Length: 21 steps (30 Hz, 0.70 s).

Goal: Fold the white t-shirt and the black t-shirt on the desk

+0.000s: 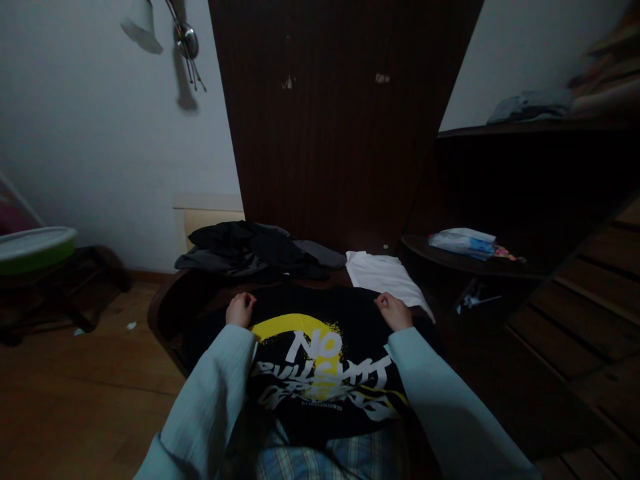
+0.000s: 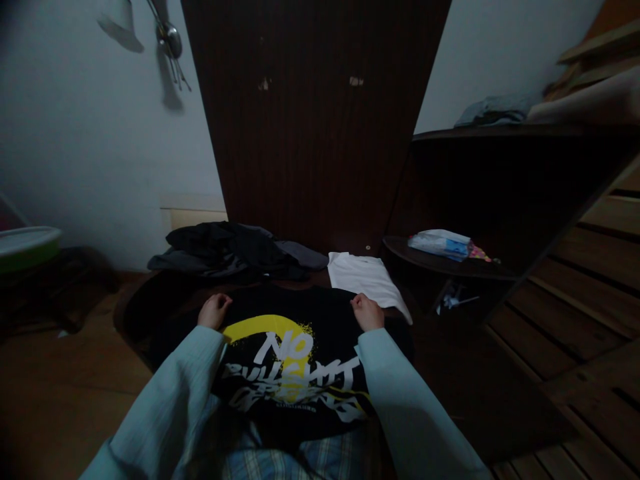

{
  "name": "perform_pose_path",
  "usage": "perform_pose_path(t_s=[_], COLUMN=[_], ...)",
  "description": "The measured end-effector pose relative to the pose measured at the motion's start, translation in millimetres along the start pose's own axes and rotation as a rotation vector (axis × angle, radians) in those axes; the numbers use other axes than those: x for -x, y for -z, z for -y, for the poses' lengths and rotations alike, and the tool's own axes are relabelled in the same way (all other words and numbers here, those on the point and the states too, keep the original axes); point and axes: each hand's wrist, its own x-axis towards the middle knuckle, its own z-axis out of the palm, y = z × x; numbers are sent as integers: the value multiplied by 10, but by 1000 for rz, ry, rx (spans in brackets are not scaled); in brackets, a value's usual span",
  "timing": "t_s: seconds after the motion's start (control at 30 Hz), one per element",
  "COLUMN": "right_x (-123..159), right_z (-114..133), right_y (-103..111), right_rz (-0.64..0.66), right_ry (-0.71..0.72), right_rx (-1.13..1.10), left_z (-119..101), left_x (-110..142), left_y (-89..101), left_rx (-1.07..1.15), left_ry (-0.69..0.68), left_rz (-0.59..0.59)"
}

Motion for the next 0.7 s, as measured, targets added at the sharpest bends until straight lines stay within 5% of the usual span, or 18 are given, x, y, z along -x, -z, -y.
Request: perform_pose_path(t_s=[0.4, 0.57, 0.7], right_x=[7, 17, 21], right_z=[-16, -9, 11], right_y=[-62, -123, -179], right_rz=[-56, -183, -177], right_ry=[-14, 179, 414], right_rx=[-52, -267, -401], left_z=[15, -6, -19], left_x=[10, 29, 37], left_y=[-46, -61, -103], left_rx=[112, 201, 232], left_ry=[-20, -283, -532], left_rz=[-94, -148, -8])
